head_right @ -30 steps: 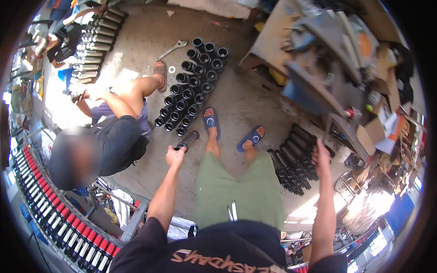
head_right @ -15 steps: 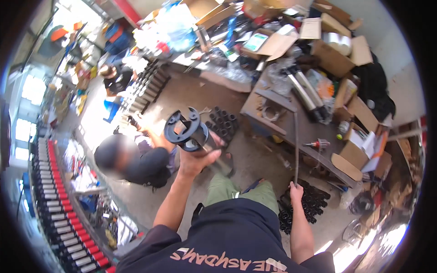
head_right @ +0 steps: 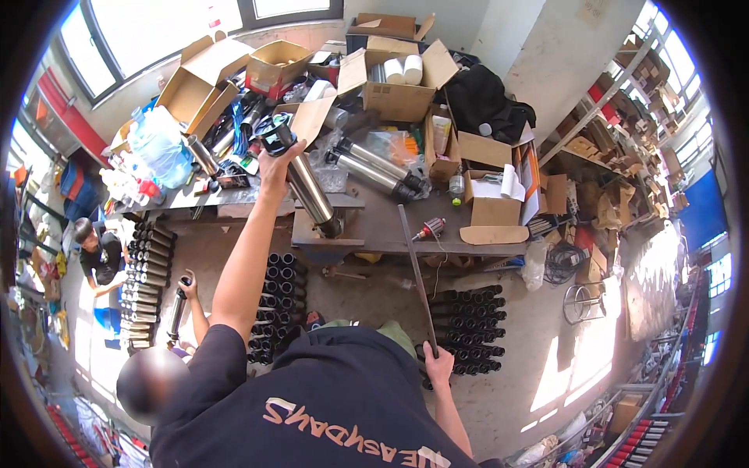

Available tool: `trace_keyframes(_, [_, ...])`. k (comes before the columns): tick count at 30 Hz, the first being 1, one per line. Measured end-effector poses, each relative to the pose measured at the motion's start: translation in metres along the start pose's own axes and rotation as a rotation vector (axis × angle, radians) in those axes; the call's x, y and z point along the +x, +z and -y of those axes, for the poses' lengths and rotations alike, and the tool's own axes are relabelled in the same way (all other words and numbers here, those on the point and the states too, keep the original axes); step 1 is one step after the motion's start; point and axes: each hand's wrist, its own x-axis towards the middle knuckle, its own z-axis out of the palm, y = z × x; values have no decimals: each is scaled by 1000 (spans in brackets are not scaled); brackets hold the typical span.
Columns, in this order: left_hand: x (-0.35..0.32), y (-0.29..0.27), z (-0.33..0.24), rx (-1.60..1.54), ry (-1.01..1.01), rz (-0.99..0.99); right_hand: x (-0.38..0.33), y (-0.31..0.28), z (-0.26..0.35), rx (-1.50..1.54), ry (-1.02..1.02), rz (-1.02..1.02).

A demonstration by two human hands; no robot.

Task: The person assembles a large metal cylinder by inserting internal components and securing them using a long metal bar through the top cap.

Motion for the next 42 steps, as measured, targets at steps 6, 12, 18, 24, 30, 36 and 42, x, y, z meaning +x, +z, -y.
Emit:
trace_keyframes(6, [2, 38, 10, 293, -3, -137, -12, -13, 55, 113, -48, -20])
trace_keyframes(12, [-59, 70, 31, 380, 401, -719, 4, -35, 90, 132, -104, 17])
trace_keyframes(18, [-52, 21, 38, 238, 185, 127, 45, -70, 114, 57, -221, 6])
trace_keyframes(24, [-28, 7, 7, 35, -14, 625, 141, -139, 150, -254, -514, -72])
trace_keyframes(30, [-22, -1, 23, 188, 80, 609, 148, -123, 322, -235, -523, 270])
trace_keyframes(36, [-71, -27, 35, 457, 235, -198, 62, -114, 393, -467, -1497, 751])
trace_keyframes(42, [-149, 37, 36, 164, -202, 236, 17, 0, 492, -250, -2445, 877])
